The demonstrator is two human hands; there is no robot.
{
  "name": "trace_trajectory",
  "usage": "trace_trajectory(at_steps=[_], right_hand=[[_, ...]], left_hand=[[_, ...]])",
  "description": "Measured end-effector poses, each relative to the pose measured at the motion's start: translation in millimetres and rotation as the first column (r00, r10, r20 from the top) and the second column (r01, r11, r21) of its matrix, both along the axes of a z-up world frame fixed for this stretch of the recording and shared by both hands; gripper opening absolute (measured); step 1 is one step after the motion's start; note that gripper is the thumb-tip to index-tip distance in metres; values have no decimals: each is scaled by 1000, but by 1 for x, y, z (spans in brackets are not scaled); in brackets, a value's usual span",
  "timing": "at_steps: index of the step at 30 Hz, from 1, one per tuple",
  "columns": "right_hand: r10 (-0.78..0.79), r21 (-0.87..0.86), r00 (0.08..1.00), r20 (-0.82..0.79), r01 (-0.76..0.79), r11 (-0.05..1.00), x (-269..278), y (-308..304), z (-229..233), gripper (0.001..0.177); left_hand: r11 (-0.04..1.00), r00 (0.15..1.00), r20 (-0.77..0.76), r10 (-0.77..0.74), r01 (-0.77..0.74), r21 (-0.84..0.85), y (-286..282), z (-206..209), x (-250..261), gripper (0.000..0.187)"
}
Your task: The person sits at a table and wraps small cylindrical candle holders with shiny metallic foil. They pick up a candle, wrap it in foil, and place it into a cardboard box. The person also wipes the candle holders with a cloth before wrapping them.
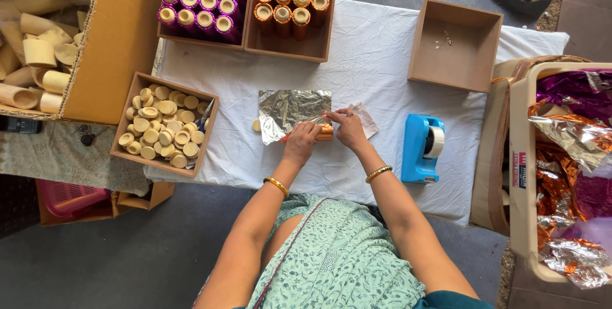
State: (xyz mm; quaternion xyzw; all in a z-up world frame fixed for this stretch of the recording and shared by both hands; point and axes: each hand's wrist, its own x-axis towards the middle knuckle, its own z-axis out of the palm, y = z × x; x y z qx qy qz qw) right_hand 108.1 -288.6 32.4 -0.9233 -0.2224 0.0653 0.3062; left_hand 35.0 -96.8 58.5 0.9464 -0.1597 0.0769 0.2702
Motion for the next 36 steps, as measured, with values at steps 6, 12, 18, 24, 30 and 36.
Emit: trace_trajectory(at_steps=[6, 12, 18, 24, 30, 36], right_hand=[[-105, 244, 989, 103, 77, 967, -21, 7, 35, 54], [33, 93, 955, 296, -63, 994, -51, 20, 41, 47], [56, -20, 947, 317, -52, 998, -47, 25, 35, 39], [55, -26, 962, 269, -50, 998, -46, 25, 32, 40], [39, -19, 969, 245, -36, 999, -47, 27, 33, 43], [18, -1, 972, 233, -18, 1000, -48, 27, 29, 44]], left_hand=[[1000, 997, -71, -5, 3, -30, 2, -4, 8, 37], [999, 999, -43, -12, 10, -30, 4, -21, 8, 36], [995, 977, -200, -77, 88, 46, 37, 10, 26, 52], [992, 862, -494, 117, -78, 100, 113, -1, 25, 57], [954, 828, -481, 288, -291, 70, 147, 2, 29, 32], [976, 975, 134, 177, -156, -155, 78, 17, 16, 23]])
